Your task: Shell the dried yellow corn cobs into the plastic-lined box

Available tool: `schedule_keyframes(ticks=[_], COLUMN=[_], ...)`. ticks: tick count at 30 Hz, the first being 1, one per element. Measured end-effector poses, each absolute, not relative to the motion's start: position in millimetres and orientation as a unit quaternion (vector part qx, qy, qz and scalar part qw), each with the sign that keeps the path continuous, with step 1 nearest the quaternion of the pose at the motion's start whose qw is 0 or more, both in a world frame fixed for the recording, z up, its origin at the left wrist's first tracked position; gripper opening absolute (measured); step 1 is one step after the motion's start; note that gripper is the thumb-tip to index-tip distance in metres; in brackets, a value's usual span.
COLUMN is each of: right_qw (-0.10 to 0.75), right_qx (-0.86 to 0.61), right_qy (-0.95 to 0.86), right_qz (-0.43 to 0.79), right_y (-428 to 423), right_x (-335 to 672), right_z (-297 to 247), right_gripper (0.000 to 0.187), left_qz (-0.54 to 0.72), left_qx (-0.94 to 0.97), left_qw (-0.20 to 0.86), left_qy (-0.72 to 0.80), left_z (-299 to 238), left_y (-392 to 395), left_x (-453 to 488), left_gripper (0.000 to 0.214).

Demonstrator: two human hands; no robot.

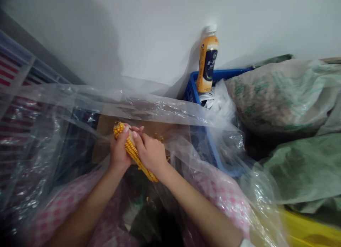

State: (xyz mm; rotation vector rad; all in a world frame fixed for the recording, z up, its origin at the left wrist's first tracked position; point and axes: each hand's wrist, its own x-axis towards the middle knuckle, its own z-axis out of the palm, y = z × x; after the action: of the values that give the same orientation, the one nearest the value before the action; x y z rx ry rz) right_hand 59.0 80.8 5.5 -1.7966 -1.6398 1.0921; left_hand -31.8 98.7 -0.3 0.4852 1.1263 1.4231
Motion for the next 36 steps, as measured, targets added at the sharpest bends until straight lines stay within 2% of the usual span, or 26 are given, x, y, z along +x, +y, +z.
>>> schedule_keyframes(ticks=[5,8,11,15,20,25,32,36], right_qw=[0.281,0.301,0.274,0.196,0.171,0.200,0.305,0.317], right_qx=[-0.648,-0.635,-0.637,-0.647,-0.671,-0.679,-0.681,-0.651], right_qy=[-0.542,-0.505,-0.537,-0.598,-0.626,-0.617,-0.541,-0.507], right_qz=[0.456,0.501,0.482,0.430,0.358,0.344,0.389,0.467], right_y=[89,90,85,76,73,71,70,86], right_x=[63,66,66,61,54,47,47,67], right_z=[-4,-3,4,10,2,-7,-13,-3], right_gripper=[0.071,0.075,0.074,0.071,0.069,0.067,0.067,0.070], left_qz=[0.585,0.610,0.659,0.695,0.679,0.655,0.602,0.646], left_qx=[0.154,0.139,0.158,0.184,0.161,0.212,0.232,0.194], left_qw=[0.633,0.627,0.570,0.499,0.491,0.528,0.633,0.581], left_qy=[0.482,0.464,0.465,0.484,0.521,0.497,0.427,0.456], left_z=[6,11,13,12,12,16,28,31], left_y=[103,108,113,116,116,115,112,115], left_x=[-34,-40,-45,-49,-50,-53,-58,-58], left_gripper=[0.036,0.033,0.031,0.029,0.031,0.033,0.034,0.033])
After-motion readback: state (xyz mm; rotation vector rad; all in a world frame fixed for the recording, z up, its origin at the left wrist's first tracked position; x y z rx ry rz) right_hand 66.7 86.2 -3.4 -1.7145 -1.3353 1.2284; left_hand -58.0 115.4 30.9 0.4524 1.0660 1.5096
